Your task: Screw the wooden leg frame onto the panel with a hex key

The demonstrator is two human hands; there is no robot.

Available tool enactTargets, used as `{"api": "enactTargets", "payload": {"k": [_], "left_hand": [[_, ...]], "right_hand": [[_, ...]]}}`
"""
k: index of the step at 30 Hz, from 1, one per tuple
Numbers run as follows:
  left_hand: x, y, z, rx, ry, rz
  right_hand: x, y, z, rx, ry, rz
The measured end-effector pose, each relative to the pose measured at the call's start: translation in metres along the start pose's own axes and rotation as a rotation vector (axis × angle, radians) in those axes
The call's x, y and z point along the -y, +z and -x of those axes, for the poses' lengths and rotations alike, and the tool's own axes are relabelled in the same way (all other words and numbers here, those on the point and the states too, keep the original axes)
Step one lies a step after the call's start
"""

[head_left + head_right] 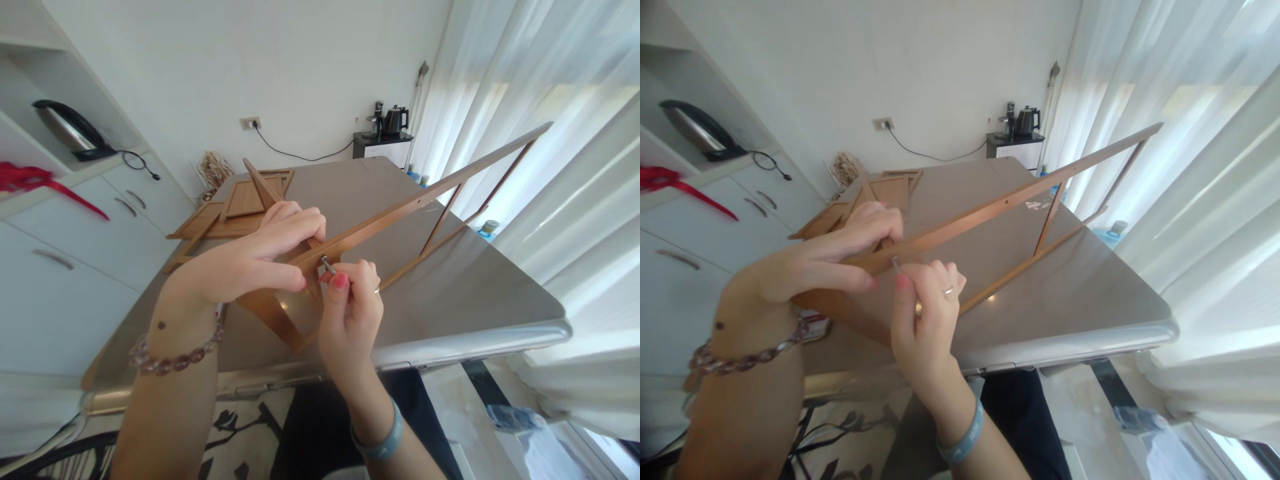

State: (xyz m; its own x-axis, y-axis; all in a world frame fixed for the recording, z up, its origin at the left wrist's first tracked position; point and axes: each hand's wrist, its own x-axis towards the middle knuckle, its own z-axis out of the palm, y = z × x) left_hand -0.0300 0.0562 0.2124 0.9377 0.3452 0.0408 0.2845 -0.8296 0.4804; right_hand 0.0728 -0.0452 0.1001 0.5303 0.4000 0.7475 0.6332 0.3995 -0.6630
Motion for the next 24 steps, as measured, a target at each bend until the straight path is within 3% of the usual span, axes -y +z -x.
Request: {"api": "enactTargets", "payload": {"k": [24], "left_hand": [[-0.001,0.001,0.001,-0.008,-0.005,-0.024]], "right_hand": [[0.003,-0.012,-0.006,0.118,0.030,0.018]]}}
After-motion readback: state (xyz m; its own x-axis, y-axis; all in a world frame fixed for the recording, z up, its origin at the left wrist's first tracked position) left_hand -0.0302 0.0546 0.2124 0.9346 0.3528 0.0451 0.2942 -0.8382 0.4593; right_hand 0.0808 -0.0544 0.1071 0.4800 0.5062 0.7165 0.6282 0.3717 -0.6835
